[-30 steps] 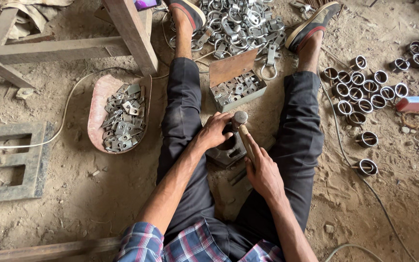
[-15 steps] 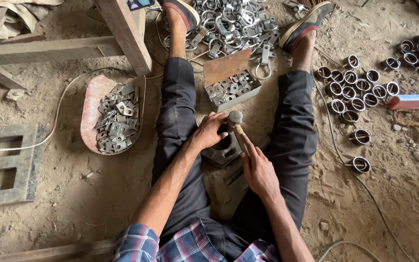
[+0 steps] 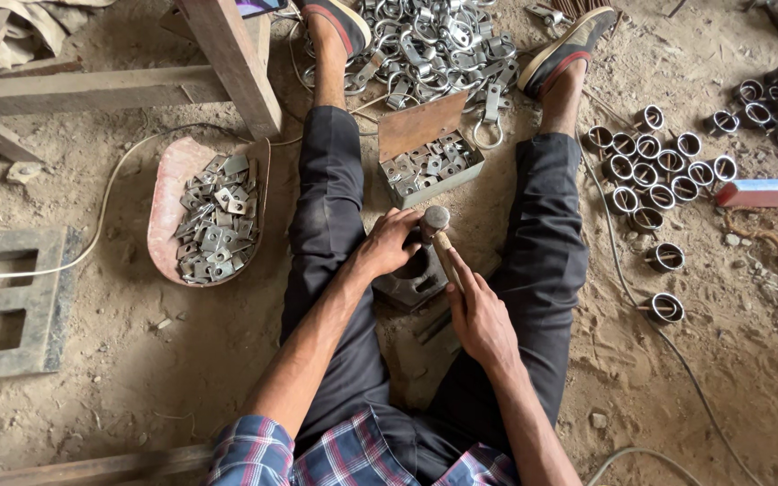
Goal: The person straightens small metal brackets using a hammer and a heavy metal block, picking up pieces from a container and placing them on the block to strike them before putting them back.
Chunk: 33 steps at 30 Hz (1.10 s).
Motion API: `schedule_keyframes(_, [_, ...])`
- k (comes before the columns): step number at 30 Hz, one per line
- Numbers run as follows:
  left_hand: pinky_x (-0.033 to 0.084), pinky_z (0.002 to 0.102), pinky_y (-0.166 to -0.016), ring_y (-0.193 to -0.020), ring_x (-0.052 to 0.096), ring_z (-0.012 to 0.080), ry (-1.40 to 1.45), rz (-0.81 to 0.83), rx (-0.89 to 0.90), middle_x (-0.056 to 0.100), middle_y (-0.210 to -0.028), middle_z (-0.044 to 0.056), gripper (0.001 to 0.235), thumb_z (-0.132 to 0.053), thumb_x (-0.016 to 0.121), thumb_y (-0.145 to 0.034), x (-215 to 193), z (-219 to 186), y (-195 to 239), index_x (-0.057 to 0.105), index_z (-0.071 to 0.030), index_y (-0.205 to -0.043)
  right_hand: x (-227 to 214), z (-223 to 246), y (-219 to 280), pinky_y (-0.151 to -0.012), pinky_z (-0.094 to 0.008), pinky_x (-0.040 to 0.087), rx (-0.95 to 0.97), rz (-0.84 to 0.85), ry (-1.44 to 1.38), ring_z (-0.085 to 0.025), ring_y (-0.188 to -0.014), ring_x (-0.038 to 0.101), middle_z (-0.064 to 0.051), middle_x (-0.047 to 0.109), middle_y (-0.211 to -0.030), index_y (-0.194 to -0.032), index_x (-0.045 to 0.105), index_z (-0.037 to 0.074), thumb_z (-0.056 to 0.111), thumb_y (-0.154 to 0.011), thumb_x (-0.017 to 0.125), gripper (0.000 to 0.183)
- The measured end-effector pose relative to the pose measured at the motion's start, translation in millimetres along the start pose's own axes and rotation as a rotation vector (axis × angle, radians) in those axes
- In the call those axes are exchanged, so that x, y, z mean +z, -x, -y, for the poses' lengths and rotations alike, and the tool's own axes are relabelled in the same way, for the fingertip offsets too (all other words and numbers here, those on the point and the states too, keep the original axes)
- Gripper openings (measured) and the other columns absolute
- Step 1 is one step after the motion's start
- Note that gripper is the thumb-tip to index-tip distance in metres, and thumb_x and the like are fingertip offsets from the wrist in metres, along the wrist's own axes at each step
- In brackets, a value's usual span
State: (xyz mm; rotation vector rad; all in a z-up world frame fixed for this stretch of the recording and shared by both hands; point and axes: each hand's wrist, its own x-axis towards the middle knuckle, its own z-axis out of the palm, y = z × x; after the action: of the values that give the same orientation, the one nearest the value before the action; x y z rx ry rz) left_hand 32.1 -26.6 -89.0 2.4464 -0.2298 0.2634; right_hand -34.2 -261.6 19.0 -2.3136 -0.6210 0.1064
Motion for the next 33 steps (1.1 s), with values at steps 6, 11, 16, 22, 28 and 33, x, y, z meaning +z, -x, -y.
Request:
schedule_keyframes(6, [0.044,0.044,-0.107,-0.120,0.058,0.0355,-0.035,0.036,-0.030,0.064,-0.129,0.016,0.062,-0.015,0.085,-0.077,3.2,2.4,-3.1,0.058,0.001,-0.130,1.5,-2.1,-0.3,-0.083,-0.049,0.058,-0.081,-0.025,-0.049,-0.043,-0.104,0.070,-0.023,0.067,-0.126,-0.155,0.043,0.021,0.020,-0.101,0.056,0.055])
schedule_keyframes(11, [0.044,0.044,-0.109,-0.122,0.057,0.0360,-0.040,0.027,-0.004,0.064,-0.130,0.015,0.062,-0.017,0.086,-0.077,2.1,3.1,-1.6,0.058,0.000,-0.130,0.6,-0.7,-1.4,-0.082,-0.050,0.057,0.006,0.037,0.024,-0.043,-0.102,0.069,-0.023,0.067,-0.122,-0.156,0.040,0.022,0.017,-0.093,0.064,0.068])
schedule_keyframes(16, [0.043,0.044,-0.108,-0.123,0.057,0.0368,-0.034,0.001,-0.002,0.063,-0.131,0.016,0.066,-0.017,0.086,-0.076,7.4,6.9,-1.3,0.057,0.002,-0.132,0.4,-1.1,-1.8,-0.081,-0.050,0.057,-0.026,0.014,-0.003,-0.044,-0.101,0.069,-0.023,0.067,-0.123,-0.155,0.040,0.021,0.016,-0.091,0.066,0.070])
schedule_keyframes(22, [0.043,0.045,-0.109,-0.123,0.058,0.0361,-0.011,0.007,0.002,0.064,-0.132,0.016,0.065,-0.015,0.086,-0.076,5.3,5.3,-0.7,0.059,0.000,-0.132,0.1,-2.5,-1.6,-0.081,-0.051,0.057,0.013,0.039,0.005,-0.044,-0.100,0.069,-0.022,0.067,-0.122,-0.155,0.040,0.022,0.016,-0.091,0.065,0.070])
schedule_keyframes(28, [0.045,0.044,-0.107,-0.122,0.057,0.0373,-0.027,-0.003,0.017,0.064,-0.133,0.017,0.066,-0.015,0.086,-0.075,3.0,5.0,-1.2,0.058,-0.001,-0.133,1.0,-4.8,-0.7,-0.078,-0.052,0.057,-0.046,0.007,0.000,-0.045,-0.097,0.069,-0.023,0.067,-0.118,-0.155,0.040,0.021,0.015,-0.091,0.065,0.069])
schedule_keyframes(33, [0.043,0.045,-0.109,-0.123,0.057,0.0361,-0.016,0.021,-0.003,0.064,-0.133,0.017,0.065,-0.014,0.086,-0.075,5.1,4.7,-1.8,0.059,0.000,-0.133,-1.5,-1.7,-0.6,-0.076,-0.051,0.057,-0.013,0.026,0.017,-0.044,-0.092,0.070,-0.022,0.068,-0.111,-0.156,0.038,0.023,0.016,-0.091,0.065,0.071])
